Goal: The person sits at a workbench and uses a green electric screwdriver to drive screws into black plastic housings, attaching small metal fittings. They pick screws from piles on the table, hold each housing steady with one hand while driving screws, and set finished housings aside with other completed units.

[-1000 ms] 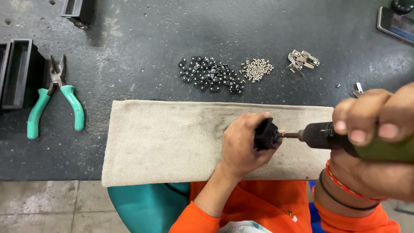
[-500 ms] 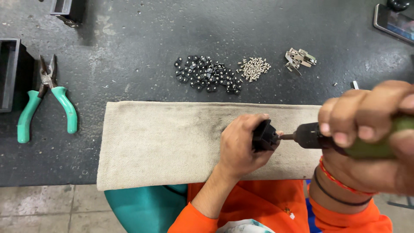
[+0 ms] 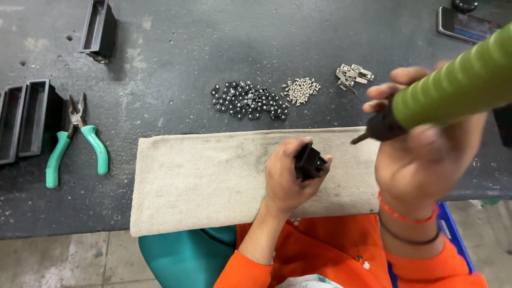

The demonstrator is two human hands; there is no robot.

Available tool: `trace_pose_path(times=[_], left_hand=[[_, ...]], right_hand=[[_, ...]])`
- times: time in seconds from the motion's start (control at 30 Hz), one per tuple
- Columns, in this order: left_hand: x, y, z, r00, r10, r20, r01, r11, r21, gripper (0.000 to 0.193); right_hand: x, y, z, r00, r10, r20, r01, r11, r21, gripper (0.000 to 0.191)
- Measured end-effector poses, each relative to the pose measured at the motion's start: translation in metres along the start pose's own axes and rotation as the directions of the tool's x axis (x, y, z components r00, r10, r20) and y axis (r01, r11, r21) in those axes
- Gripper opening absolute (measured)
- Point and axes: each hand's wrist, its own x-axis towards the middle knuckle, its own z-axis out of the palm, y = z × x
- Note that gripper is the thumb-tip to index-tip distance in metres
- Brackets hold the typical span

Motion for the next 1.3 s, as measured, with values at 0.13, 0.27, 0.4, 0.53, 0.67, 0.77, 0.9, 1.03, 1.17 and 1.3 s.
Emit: trace_pose_path(times=[0.13,0.27,0.4,0.53,0.67,0.77,0.9,1.03,1.17,1.3], left_hand=[[0.001,0.000,-0.001,0.999,0.034,-0.028,-0.034,0.999,0.005,0.054],[-0.001,0.000,-0.003,1.000,0.010,0.003,-0.010,1.000,0.004,0.059],[-0.003,-0.003,-0.005,0.999,0.001,0.035,0.000,1.000,-0.016,0.064],[-0.004,-0.007,-0.006,0.998,0.033,0.044,-0.032,0.999,-0.019,0.066],[-0.006,-0.007,-0.006,0.998,-0.013,0.056,0.015,0.999,-0.036,0.066],[-0.005,-0.005,-0.006,0.999,-0.016,0.051,0.018,0.999,-0.033,0.066],[-0.002,-0.002,-0.003,0.999,-0.010,0.033,0.010,1.000,-0.005,0.062],[0.001,0.001,-0.001,1.000,0.025,-0.002,-0.025,1.000,0.018,0.057],[0.000,0.002,-0.001,1.000,-0.013,-0.011,0.014,1.000,0.016,0.057],[-0.003,0.000,0.001,0.999,-0.032,-0.024,0.033,0.999,0.038,0.057]], right_hand=[[-0.046,0.021,0.001,0.991,-0.123,-0.043,0.113,0.974,-0.198,0.039],[-0.069,0.023,-0.006,0.970,0.072,0.233,0.059,0.856,-0.513,0.033],[-0.062,0.022,0.002,0.923,-0.052,0.381,0.310,0.686,-0.658,0.036],[-0.051,0.019,0.013,0.899,-0.091,0.429,0.377,0.659,-0.651,0.032],[-0.044,0.017,0.007,0.864,-0.063,0.500,0.401,0.686,-0.607,0.026],[-0.045,0.019,-0.004,0.836,-0.003,0.549,0.330,0.802,-0.498,0.025],[-0.055,0.024,-0.024,0.914,0.073,0.399,0.073,0.938,-0.339,0.019],[-0.050,0.037,-0.058,0.965,0.227,0.127,-0.153,0.889,-0.432,0.008],[-0.011,0.077,-0.091,0.961,0.275,-0.023,-0.228,0.745,-0.627,0.011],[0.027,0.123,-0.100,0.960,0.278,0.032,-0.142,0.581,-0.802,0.024]])
